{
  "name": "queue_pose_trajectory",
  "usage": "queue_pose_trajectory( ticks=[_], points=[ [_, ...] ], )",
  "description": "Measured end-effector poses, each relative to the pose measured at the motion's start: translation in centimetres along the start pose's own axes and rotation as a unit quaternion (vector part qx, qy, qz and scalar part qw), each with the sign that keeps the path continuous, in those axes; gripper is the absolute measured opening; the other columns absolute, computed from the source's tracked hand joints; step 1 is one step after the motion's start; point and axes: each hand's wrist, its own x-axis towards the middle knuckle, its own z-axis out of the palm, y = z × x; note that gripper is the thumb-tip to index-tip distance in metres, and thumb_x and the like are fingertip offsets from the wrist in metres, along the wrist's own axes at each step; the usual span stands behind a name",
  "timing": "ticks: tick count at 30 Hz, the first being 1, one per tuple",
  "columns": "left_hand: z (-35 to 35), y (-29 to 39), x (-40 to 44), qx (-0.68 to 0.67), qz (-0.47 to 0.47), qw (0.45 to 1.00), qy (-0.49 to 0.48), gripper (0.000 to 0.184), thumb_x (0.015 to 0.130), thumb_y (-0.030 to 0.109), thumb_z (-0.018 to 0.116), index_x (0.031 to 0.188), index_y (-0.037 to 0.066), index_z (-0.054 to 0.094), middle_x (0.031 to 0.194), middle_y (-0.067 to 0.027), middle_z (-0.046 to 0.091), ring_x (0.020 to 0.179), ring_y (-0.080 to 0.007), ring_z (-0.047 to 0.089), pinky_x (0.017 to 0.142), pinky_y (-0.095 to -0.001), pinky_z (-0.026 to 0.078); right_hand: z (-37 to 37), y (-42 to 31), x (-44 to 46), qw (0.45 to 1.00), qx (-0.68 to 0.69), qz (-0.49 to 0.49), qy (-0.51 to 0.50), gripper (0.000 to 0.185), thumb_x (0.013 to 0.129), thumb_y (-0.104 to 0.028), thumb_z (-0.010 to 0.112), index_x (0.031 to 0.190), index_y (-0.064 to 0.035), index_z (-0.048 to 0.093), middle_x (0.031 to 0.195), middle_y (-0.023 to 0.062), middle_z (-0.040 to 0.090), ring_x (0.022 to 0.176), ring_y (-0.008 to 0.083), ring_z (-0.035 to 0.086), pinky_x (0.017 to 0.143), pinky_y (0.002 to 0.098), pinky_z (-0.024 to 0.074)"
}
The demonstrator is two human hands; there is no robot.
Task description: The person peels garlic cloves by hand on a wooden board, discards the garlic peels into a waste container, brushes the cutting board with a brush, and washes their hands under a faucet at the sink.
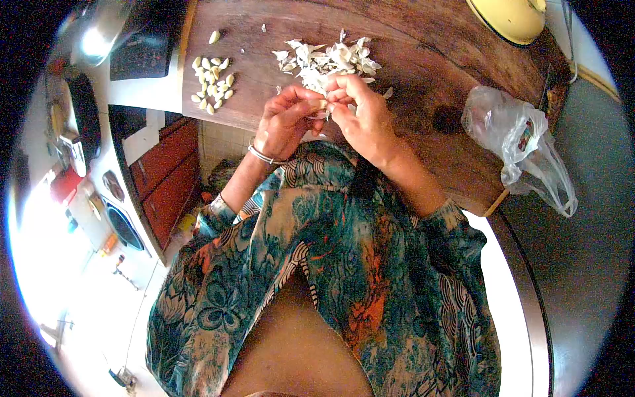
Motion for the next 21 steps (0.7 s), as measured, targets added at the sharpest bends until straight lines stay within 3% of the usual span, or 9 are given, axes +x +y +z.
queue_pose_trajectory(
  ticks=[7,12,16,21],
  points=[
    [0.7,0.0,-0.1,0.014,-0.043,0.999,0.022,0.010,0.086,0.007,0.053,0.093,0.000,0.056,0.079,-0.0088,0.060,0.062,-0.0152,0.057,0.056,-0.0262,0.048,0.7,0.3,-0.3,0.999,0.003,0.003,0.041,0.019,0.078,0.008,0.051,0.094,-0.0021,0.049,0.081,0.0036,0.055,0.073,0.0092,0.053,0.066,0.0243,0.0448],
    [1.4,0.6,0.5,-0.025,0.023,0.999,0.003,0.010,0.088,0.008,0.052,0.095,0.002,0.057,0.084,-0.0081,0.061,0.067,-0.0145,0.058,0.058,-0.0259,0.048,0.5,0.5,0.2,0.996,0.068,-0.006,0.064,0.022,0.081,0.005,0.052,0.102,-0.0015,0.050,0.086,0.0057,0.056,0.080,0.0117,0.055,0.071,0.0254,0.0464],
    [0.9,0.0,0.7,-0.012,0.043,0.999,-0.002,0.011,0.089,0.009,0.052,0.096,0.003,0.058,0.086,-0.0071,0.061,0.070,-0.0146,0.058,0.060,-0.0257,0.048,-0.2,-0.1,0.0,0.992,0.108,0.055,0.047,0.030,0.082,0.000,0.053,0.111,-0.0015,0.049,0.092,0.0090,0.058,0.083,0.0133,0.057,0.074,0.0261,0.0472],
    [1.0,0.0,0.6,0.021,0.070,0.997,0.015,0.012,0.088,0.009,0.052,0.097,0.004,0.058,0.086,-0.0053,0.061,0.071,-0.0135,0.058,0.061,-0.0251,0.048,0.0,-0.2,0.1,0.992,0.102,0.071,0.031,0.031,0.080,0.003,0.055,0.110,-0.0016,0.049,0.089,0.0076,0.059,0.081,0.0131,0.057,0.074,0.0263,0.0477]
  ],
)
